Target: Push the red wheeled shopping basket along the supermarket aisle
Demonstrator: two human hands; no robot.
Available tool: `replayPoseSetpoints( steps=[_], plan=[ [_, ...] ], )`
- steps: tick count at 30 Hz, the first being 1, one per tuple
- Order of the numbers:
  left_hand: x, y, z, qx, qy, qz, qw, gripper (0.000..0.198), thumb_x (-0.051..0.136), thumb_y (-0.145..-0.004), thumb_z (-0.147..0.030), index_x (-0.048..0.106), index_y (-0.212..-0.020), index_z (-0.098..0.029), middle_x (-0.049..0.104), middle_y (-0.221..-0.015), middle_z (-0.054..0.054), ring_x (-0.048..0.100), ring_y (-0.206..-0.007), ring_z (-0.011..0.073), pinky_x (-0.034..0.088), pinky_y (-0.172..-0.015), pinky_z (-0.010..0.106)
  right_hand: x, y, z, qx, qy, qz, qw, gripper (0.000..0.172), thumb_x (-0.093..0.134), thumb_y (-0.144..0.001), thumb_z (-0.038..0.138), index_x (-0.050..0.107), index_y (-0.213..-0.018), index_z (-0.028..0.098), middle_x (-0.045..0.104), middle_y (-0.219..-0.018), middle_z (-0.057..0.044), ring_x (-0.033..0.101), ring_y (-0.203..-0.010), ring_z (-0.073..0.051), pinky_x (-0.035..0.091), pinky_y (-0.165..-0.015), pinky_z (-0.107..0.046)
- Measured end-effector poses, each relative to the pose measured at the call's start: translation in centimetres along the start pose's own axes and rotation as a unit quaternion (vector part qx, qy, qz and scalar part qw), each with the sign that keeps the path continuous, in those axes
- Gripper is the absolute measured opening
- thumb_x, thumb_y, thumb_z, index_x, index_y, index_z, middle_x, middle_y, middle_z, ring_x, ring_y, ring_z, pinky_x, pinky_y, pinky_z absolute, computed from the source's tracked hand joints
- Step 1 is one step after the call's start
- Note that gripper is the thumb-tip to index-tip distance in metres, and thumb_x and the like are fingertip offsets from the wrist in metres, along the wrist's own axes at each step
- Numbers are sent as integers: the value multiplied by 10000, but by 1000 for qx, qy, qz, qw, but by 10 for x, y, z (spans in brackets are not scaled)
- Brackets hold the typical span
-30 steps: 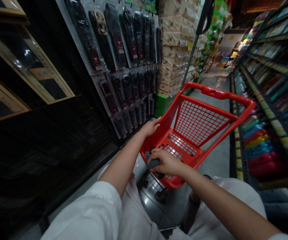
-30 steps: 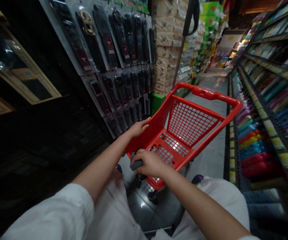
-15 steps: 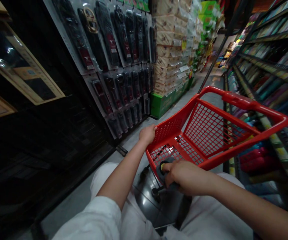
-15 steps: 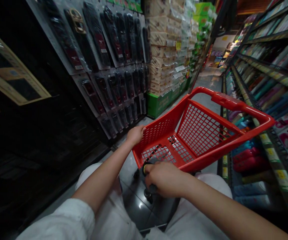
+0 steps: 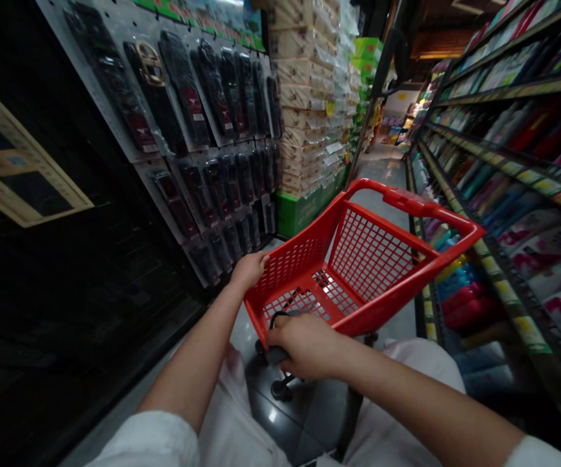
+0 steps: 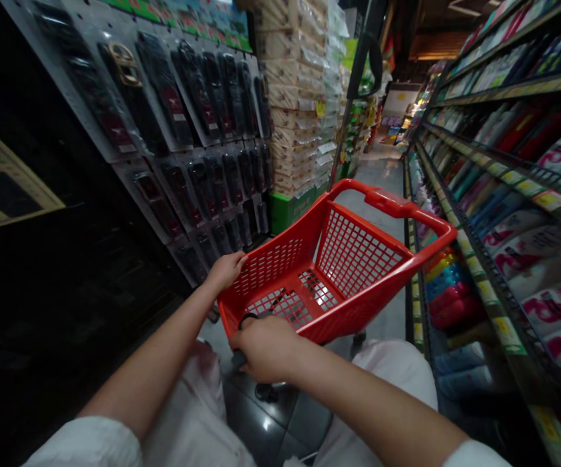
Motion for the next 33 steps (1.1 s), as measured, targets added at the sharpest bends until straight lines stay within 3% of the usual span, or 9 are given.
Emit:
replayPoseSetpoints(
  steps=[2, 5, 10, 15, 17, 20, 23, 28, 33],
  plan=[
    [-3, -2, 12, 13, 12, -9, 1000, 383, 329, -1003, -349, 680, -1013, -195, 745, -1042, 99, 674, -985, 229, 438, -799, 283, -2, 5, -7, 7, 23, 5, 1000, 276, 627, -844, 341, 692, -1096, 247, 656, -1103, -68, 655, -899, -215, 463, -703, -284],
    [-8, -4, 31, 9, 19, -9, 1000, 382, 342, -992, -363, 682, -996, -189, 746, -1021, 101, 675, -962, 229, 443, -787, 283, -15, 29, -49, 73, 45, -5, 996, 215, 591, -858, 265, 711, -1035, 246, 659, -1077, -60, 657, -900, -205, 458, -714, -277],
    [-14, -1, 36, -32, -30, 1, 999, 402, 317, -994, -372, 668, -1087, -201, 732, -1112, 124, 676, -991, 264, 457, -784, 326, -37, 55, -104, 169, 57, -27, 984, 175, 647, -846, 285, 733, -996, 256, 676, -1070, -40, 657, -953, -200, 444, -724, -257],
    [-19, 13, 22, -149, -91, -91, 981, 438, 295, -981, -281, 632, -1204, -114, 686, -1169, 185, 642, -1068, 326, 446, -870, 417, -30, 13, -44, 91, 97, -12, 991, 212, 622, -890, 353, 742, -1020, 237, 686, -1087, -70, 660, -932, -232, 476, -721, -294],
    [-21, 17, 19, -147, -92, -147, 974, 485, 291, -990, -319, 572, -1327, -112, 671, -1201, 179, 616, -1097, 334, 415, -926, 440, -24, -2, -16, 58, 111, -24, 992, 218, 565, -926, 305, 746, -1011, 217, 681, -1078, -82, 656, -907, -235, 482, -688, -302],
    [-17, 15, 24, -105, -91, -145, 980, 495, 276, -1001, -344, 557, -1365, -162, 675, -1188, 158, 610, -1084, 324, 395, -924, 438, -17, -2, -5, 24, 120, -49, 991, 267, 488, -966, 253, 741, -1048, 240, 660, -1091, -83, 637, -889, -228, 477, -664, -305],
    [-18, 11, 35, -87, -94, -130, 983, 478, 246, -1010, -329, 618, -1263, -167, 687, -1157, 150, 612, -1071, 308, 383, -908, 422, -21, 28, -42, 57, 101, -70, 991, 309, 449, -995, 274, 705, -1166, 298, 639, -1147, -80, 615, -911, -210, 474, -718, -308],
    [-23, 9, 39, -95, -96, -120, 983, 457, 241, -1015, -319, 627, -1203, -164, 695, -1150, 139, 618, -1072, 292, 373, -891, 404, -51, 90, -136, 221, 111, -54, 967, 276, 506, -978, 364, 739, -1051, 237, 650, -1103, -84, 630, -958, -208, 450, -796, -291],
    [-22, 10, 35, -98, -85, -121, 984, 434, 255, -1010, -318, 640, -1154, -179, 703, -1137, 132, 623, -1059, 288, 373, -874, 403, -80, 81, -157, 272, 125, -8, 954, 257, 543, -942, 368, 746, -1012, 226, 704, -1052, -91, 662, -949, -216, 450, -763, -268]
  ],
)
Point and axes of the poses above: each hand's wrist, its own y-axis away from the middle knuckle, its own x-axis out of the palm, z = x × y, the point moved 8 cm from there along -y, towards the middle knuckle
